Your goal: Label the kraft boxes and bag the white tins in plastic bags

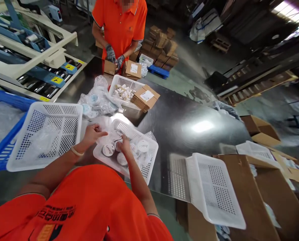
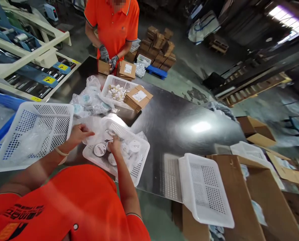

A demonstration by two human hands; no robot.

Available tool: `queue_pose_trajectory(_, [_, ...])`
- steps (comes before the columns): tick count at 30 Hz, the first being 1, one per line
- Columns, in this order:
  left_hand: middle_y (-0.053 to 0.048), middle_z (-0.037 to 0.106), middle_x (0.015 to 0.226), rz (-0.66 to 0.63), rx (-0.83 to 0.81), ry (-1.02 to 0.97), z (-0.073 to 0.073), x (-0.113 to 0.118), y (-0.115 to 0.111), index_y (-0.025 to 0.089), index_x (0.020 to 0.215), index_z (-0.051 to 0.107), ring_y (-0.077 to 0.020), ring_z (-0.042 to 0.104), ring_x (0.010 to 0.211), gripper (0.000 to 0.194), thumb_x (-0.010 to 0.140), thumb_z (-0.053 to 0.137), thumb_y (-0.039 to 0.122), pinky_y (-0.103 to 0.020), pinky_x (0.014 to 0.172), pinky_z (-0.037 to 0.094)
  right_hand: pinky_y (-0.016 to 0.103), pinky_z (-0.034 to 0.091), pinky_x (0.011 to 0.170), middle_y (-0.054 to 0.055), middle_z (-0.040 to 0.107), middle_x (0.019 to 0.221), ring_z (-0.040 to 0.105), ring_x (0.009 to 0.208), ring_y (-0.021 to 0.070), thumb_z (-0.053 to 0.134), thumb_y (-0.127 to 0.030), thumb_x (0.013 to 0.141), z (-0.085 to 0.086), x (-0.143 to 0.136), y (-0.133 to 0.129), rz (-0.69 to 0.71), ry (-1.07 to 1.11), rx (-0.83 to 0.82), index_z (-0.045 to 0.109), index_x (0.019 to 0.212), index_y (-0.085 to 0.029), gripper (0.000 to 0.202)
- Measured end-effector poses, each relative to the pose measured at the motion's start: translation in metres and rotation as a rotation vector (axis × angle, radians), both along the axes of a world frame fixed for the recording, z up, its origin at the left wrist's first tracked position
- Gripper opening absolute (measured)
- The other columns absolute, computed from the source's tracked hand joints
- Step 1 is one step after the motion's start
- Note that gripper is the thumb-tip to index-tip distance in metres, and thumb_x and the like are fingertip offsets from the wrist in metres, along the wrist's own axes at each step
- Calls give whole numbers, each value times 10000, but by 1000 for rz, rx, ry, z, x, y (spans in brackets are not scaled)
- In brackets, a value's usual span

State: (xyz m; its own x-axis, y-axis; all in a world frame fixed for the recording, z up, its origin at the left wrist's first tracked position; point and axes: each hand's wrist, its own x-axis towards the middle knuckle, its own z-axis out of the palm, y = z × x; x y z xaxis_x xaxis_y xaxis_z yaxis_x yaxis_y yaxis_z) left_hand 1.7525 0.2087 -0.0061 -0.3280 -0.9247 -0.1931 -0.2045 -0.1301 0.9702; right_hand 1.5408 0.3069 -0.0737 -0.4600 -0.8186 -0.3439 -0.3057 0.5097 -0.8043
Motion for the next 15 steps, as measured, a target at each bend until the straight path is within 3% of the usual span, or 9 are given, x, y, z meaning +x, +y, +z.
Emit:
queue_pose_trajectory(3, [58, 533, 644, -148, -69, -120, -5, -15, 6, 231, 781, 681, -189, 539, 702, 463, 550, 1061, 362, -340, 721, 445, 428, 488, 1162, 98, 730, 1163, 630, 1298, 303, 732, -105, 777, -7, 2, 7, 92, 196, 152, 628, 1039, -160, 287])
queue_pose_trajectory(4, [54, 528, 624, -197, -66, -151, -8, -23, 10, 232, 767, 689, -201, 546, 699, 435, 568, 1051, 372, -348, 735, 445, 451, 481, 1178, 123, 727, 1215, 618, 1329, 333, 779, -77, 715, -9, 2, 9, 112, 240, 188, 634, 1058, -157, 381])
queue_pose_trajectory(7, [26, 515, 589, -258, -20, -206, -20, -40, 18, 239, 682, 624, -224, 561, 688, 362, 869, 825, 474, -358, 742, 453, 477, 507, 1151, 169, 712, 1273, 621, 1324, 381, 841, -32, 622, -7, -6, 13, 140, 311, 245, 648, 1018, -175, 462])
queue_pose_trajectory(10, [19, 548, 638, -280, 37, -193, -26, -44, 19, 229, 723, 610, -202, 545, 674, 295, 983, 619, 368, -328, 696, 448, 458, 541, 1085, 139, 716, 1169, 658, 1211, 337, 789, -111, 760, 5, -26, 21, 126, 333, 230, 640, 960, -208, 268])
queue_pose_trajectory(13, [42, 581, 719, -313, 78, -150, -24, -42, 19, 201, 908, 669, -153, 499, 613, 60, 912, 619, 234, -290, 638, 428, 441, 572, 1035, 123, 711, 1197, 669, 1155, 298, 682, -259, 910, 24, -38, 40, 19, 263, 19, 637, 1117, -224, 215])
queue_pose_trajectory(15, [45, 636, 822, -301, 76, -125, -21, -44, 22, 204, 1005, 657, -123, 489, 598, 162, 849, 634, 165, -273, 640, 437, 438, 608, 959, 104, 723, 1198, 697, 1031, 269, 634, -424, 986, 33, -33, 55, -74, 55, -259, 612, 1227, -245, 301])
